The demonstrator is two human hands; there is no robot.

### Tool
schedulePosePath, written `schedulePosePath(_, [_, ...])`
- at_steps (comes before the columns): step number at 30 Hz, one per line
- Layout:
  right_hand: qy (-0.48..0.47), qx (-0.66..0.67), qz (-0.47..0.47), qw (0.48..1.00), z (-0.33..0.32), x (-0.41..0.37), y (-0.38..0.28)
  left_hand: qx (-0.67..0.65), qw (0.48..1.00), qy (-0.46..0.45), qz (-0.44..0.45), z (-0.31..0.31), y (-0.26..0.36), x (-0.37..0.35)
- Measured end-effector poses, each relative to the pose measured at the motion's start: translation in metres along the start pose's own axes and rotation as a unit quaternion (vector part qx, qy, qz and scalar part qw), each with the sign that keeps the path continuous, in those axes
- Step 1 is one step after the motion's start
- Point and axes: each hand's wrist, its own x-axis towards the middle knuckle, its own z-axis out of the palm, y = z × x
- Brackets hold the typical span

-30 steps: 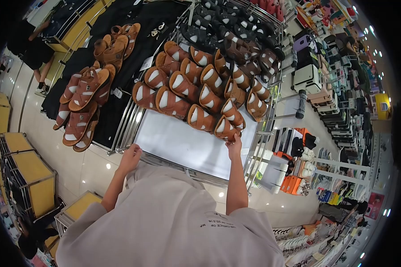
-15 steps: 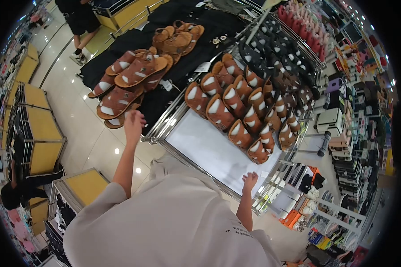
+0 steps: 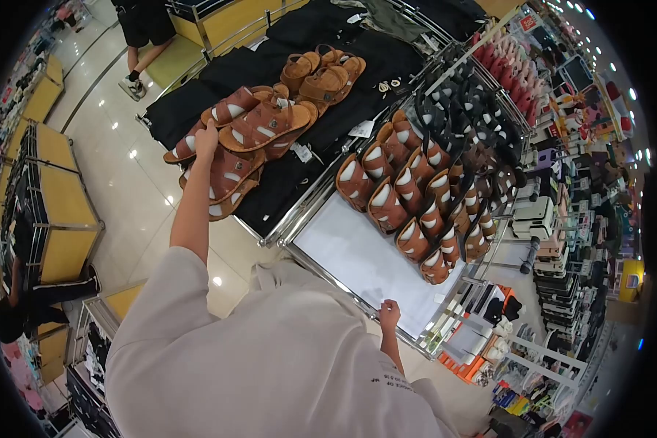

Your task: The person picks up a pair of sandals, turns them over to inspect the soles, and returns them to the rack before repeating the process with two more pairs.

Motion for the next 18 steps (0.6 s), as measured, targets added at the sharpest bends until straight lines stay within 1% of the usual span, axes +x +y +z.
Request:
schedulePosePath(3, [0.012, -0.042, 0.029, 0.999, 0.003, -0.005, 0.002, 0.009, 0.999, 0.045, 0.027, 0.019, 0.009, 0.008])
schedulePosePath(6, [0.048, -0.078, -0.009, 0.996, 0.007, -0.015, 0.000, -0.019, 0.996, 0.082, -0.010, 0.030, 0.029, -0.012])
schedulePosePath(7, [0.052, -0.085, -0.002, 0.995, 0.007, -0.018, 0.000, -0.027, 0.995, 0.095, -0.022, 0.030, 0.034, -0.016])
schedulePosePath(10, [0.060, -0.096, 0.015, 0.993, 0.009, -0.024, -0.014, -0.020, 0.995, 0.100, -0.015, 0.029, 0.039, -0.019])
schedulePosePath(13, [0.061, -0.096, 0.023, 0.993, 0.008, -0.025, -0.023, -0.002, 0.995, 0.102, 0.009, 0.027, 0.037, -0.011])
schedulePosePath(15, [0.065, -0.098, 0.020, 0.993, 0.009, -0.024, -0.028, -0.030, 0.990, 0.125, 0.052, 0.025, 0.039, -0.010])
schedulePosePath(16, [0.057, -0.086, 0.034, 0.994, 0.009, -0.025, -0.030, -0.043, 0.987, 0.131, 0.076, 0.023, 0.039, -0.010])
schedulePosePath(17, [0.049, -0.074, 0.048, 0.995, 0.005, -0.028, -0.047, -0.056, 0.984, 0.138, 0.101, 0.019, 0.042, -0.015])
schedulePosePath(18, [0.041, -0.061, 0.062, 0.995, 0.002, -0.028, -0.054, -0.055, 0.982, 0.142, 0.110, 0.013, 0.049, -0.024])
